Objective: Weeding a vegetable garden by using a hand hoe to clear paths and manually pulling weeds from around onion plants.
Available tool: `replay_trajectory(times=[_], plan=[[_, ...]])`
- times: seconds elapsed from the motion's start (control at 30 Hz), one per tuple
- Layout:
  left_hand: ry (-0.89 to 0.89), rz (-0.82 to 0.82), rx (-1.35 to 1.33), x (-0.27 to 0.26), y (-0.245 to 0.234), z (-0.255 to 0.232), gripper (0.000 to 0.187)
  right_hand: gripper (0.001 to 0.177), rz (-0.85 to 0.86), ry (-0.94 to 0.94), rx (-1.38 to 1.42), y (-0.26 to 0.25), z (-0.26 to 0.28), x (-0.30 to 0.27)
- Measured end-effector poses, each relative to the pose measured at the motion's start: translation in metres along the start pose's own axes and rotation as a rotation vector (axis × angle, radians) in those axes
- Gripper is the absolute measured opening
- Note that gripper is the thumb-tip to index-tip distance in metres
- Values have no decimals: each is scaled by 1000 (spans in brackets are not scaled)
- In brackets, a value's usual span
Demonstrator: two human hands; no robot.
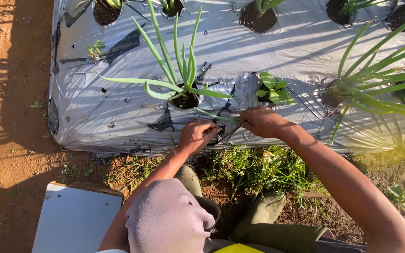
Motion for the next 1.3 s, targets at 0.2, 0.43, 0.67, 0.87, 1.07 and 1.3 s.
replay_trajectory(times=[0.2, 0.43, 0.67, 0.87, 1.07, 1.3], plan=[[8, 99, 35, 2, 7, -3, 19, 19, 286, 32, -118, 45, -26, -54], [21, 135, -8, 20, 5, -22, 23, 20, 436, 3, -121, 88, -30, -81], [101, 184, 22, 40, 4, -20, 9, 29, 497, 83, -210, 61, -26, -46], [102, 193, 64, 54, -4, -32, 23, 28, 392, 236, -188, -11, -25, -11], [97, 211, 69, 78, -1, -27, 16, 23, 291, 298, -144, -69, -37, 9], [169, 311, 27, 111, 13, -66, 13, 18, 163, 340, -138, -134, -42, 22]])
Point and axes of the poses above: each hand's wrist, its own x-axis towards the middle knuckle, its own y-axis out of the palm, z = x × y, the point moved 10 cm from there along x, towards the middle knuckle, and after that the axes turned 13 degrees about -x, right-handed, at the moved point
